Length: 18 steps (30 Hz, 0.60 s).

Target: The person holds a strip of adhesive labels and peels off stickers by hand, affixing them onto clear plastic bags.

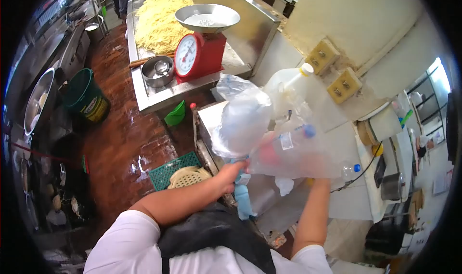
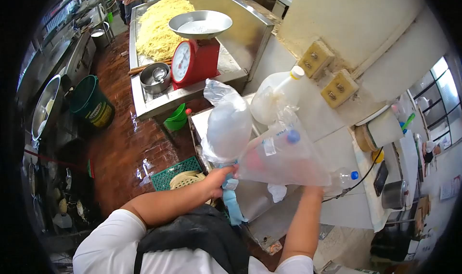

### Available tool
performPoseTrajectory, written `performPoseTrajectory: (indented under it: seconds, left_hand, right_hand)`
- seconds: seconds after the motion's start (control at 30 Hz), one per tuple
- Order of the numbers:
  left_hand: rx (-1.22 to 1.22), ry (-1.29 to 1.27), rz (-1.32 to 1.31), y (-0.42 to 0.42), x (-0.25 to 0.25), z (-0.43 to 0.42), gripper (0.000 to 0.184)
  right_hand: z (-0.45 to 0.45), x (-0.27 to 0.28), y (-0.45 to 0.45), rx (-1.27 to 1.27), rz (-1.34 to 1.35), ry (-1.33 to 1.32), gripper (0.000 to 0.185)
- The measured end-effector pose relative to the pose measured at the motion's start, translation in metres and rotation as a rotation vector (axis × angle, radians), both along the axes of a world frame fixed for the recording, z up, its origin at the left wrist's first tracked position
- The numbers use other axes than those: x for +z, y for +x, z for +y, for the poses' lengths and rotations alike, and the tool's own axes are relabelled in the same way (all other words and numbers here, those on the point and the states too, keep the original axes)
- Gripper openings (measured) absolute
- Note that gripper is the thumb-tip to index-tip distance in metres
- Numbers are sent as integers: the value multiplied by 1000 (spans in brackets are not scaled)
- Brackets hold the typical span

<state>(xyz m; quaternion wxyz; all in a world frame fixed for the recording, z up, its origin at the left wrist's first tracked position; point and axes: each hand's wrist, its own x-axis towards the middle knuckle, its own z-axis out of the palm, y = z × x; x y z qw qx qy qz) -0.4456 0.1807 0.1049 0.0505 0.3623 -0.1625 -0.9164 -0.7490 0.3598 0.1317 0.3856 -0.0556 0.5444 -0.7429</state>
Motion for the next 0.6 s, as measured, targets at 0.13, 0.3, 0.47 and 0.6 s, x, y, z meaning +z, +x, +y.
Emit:
performPoseTrajectory:
  seconds: [0.13, 0.3, 0.47, 0.6]
  left_hand:
    - [-44, -114, -63, 8, -2, -3, 12]
    - [-109, -244, -47, 7, -24, -6, 18]
    - [-192, -171, -17, 48, 3, -19, 29]
    - [-263, -51, 100, 94, 19, -42, 37]
  right_hand:
    - [14, 119, 77, -75, 248, -322, 51]
    - [-16, 142, 139, 1, 994, 243, 70]
    - [-17, 121, 148, -160, 1259, 629, 71]
    - [-19, 155, 192, -607, 1471, 337, 44]
